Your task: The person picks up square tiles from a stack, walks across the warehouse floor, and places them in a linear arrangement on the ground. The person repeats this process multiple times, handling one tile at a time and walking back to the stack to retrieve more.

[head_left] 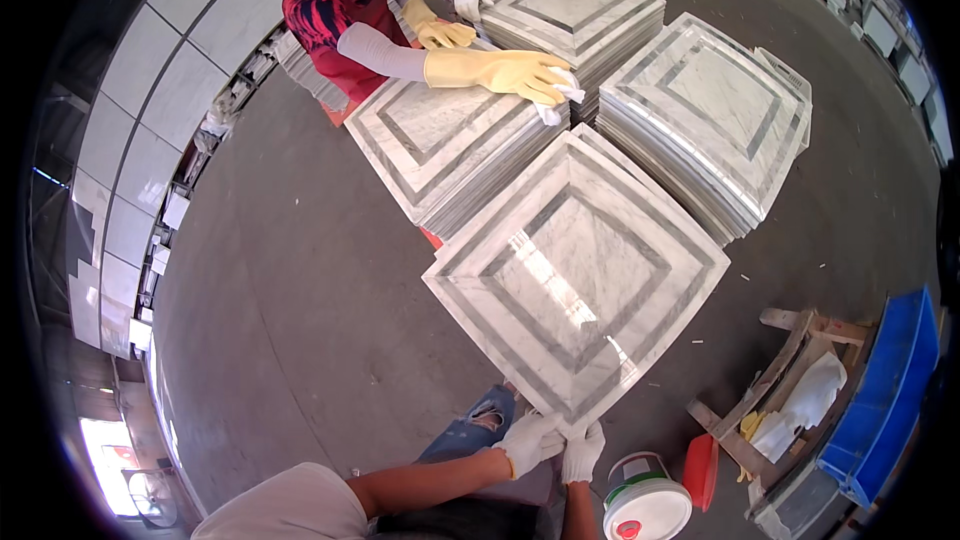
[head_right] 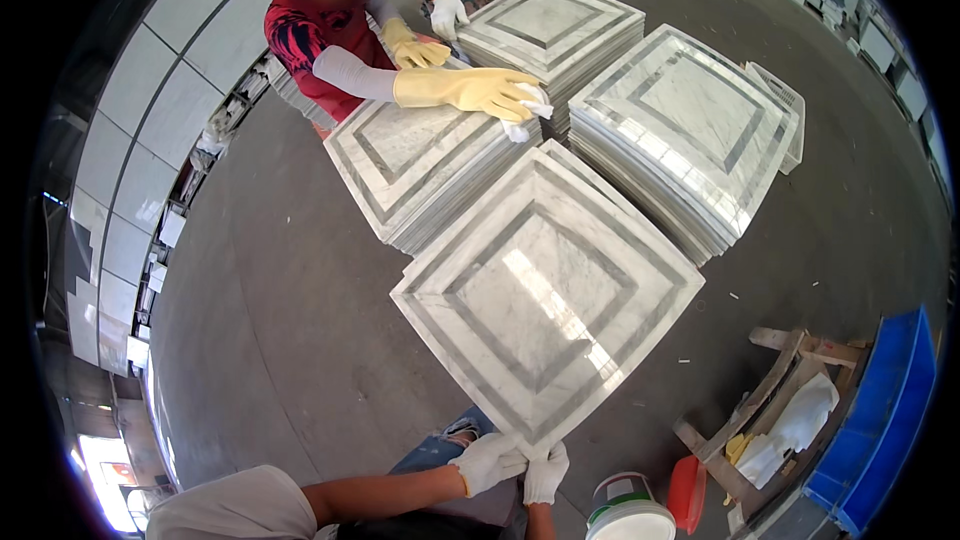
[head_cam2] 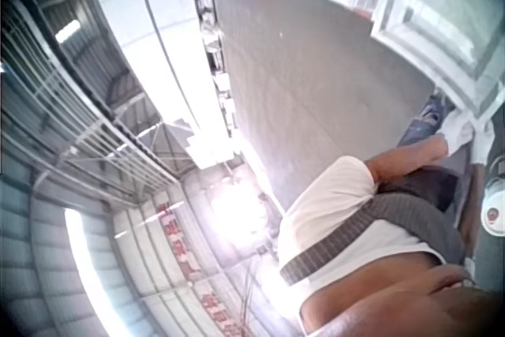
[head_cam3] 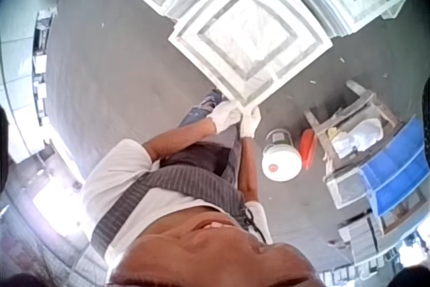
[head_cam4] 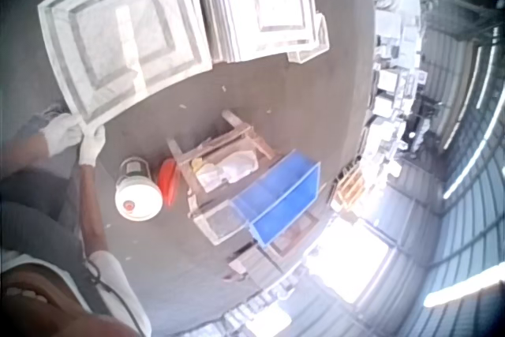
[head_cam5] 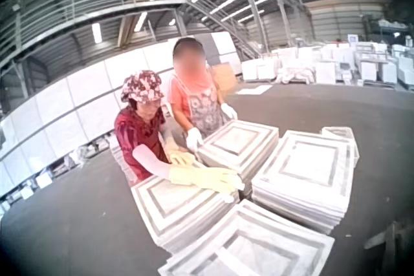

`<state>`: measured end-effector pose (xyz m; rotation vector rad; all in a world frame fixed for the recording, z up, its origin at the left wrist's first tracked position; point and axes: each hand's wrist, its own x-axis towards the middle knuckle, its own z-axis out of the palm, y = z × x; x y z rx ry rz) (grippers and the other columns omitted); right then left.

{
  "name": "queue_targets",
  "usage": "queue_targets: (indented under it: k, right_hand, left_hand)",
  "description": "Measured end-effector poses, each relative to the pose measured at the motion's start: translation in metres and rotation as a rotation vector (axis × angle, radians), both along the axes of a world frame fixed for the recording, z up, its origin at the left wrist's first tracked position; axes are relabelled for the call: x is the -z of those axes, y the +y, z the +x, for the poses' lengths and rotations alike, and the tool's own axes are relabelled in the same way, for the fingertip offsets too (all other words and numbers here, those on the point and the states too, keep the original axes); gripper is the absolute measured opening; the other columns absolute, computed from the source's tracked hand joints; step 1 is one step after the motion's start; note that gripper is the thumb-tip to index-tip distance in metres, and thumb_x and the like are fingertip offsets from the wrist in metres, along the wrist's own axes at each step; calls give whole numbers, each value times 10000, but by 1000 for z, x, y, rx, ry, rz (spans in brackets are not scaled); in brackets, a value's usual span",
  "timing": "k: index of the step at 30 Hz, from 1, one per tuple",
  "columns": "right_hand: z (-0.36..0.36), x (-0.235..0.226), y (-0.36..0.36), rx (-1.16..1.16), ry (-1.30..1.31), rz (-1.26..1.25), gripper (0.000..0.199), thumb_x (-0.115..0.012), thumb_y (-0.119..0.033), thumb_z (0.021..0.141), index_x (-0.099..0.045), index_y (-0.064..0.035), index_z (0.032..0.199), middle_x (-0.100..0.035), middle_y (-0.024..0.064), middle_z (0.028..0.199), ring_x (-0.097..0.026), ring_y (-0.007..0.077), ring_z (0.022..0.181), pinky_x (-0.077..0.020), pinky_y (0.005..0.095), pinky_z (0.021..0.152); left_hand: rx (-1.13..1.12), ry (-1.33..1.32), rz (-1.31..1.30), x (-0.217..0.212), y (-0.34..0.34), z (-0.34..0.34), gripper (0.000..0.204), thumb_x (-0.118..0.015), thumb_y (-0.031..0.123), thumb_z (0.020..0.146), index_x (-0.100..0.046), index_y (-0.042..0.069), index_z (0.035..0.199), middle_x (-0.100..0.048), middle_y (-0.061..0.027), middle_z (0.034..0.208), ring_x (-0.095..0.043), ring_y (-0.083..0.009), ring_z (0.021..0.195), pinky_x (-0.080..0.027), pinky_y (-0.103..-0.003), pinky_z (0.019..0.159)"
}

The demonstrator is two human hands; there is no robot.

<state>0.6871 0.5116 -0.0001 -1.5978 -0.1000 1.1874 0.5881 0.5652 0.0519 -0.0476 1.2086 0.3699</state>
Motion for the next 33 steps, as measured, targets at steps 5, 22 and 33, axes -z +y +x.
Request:
queue_targets:
  k: [5,22,33]
  right_hand:
    - [-23,6,-3,-118,-110,35,297,-759,-16,718,-615,33,973,-637,28,893,-572,108,788,-503,270,691]
    - [-81,-9,10,44,39,18,106,-657,7,816,-634,52,910,-635,23,841,-557,97,751,-491,283,659]
    - [12,-32,3,309,-203,-149,354,-665,-229,908,-463,-89,653,-482,-19,515,-419,43,429,-324,219,386]
  left_hand:
    - [10,148,18,-10,4,-7,379,-615,280,915,-532,59,1210,-614,-80,1164,-596,-214,1057,-469,-384,940]
    - [-232,160,43,-15,16,-54,228,-648,234,889,-602,88,1059,-643,-52,987,-625,-207,930,-511,-382,829]
    - [-187,138,88,6,19,-98,144,-593,193,944,-532,84,1015,-601,-68,1019,-598,-232,966,-501,-447,887]
